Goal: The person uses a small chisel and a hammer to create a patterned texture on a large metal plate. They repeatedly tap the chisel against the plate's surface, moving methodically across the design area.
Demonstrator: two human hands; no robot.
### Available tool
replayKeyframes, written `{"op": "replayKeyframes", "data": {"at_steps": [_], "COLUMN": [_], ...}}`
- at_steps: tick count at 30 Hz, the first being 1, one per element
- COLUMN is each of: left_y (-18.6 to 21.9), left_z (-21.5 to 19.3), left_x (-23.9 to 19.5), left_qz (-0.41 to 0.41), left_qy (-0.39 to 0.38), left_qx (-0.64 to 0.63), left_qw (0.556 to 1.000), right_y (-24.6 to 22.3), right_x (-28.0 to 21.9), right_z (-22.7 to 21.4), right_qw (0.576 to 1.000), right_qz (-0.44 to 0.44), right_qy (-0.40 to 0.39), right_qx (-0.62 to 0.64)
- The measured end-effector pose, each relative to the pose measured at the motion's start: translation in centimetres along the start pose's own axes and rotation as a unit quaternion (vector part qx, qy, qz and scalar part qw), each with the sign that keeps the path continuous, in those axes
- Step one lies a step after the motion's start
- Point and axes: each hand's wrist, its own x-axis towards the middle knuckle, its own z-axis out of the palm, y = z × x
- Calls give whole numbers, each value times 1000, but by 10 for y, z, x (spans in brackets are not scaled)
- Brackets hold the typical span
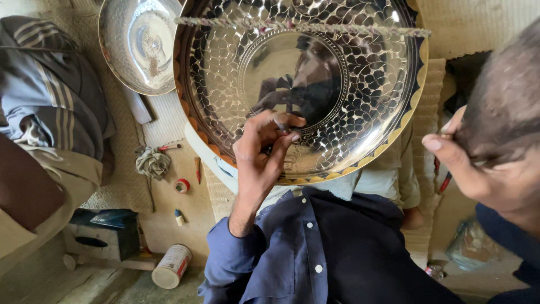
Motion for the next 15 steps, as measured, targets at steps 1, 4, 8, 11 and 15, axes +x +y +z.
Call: {"op": "replayKeyframes", "data": {"at_steps": [1, 4, 8, 11, 15], "left_y": [0, 1, -1, -2, -3], "left_z": [0, 0, 0, -1, -1], "left_x": [0, 1, 0, 0, 0], "left_qz": [6, 26, 32, 45, 25], "left_qy": [-1, -7, -9, -12, -6], "left_qx": [0, -4, -6, 6, 21], "left_qw": [1000, 1000, 999, 999, 999], "right_y": [0, -3, -14, -17, -49], "right_x": [-2, -1, 19, 57, 66], "right_z": [-1, -8, -10, 2, -15], "right_qw": [999, 990, 988, 860, 861], "right_qz": [30, 131, 73, -445, -233], "right_qy": [-1, -38, -88, -94, -265], "right_qx": [-30, -25, -104, -232, -366]}}
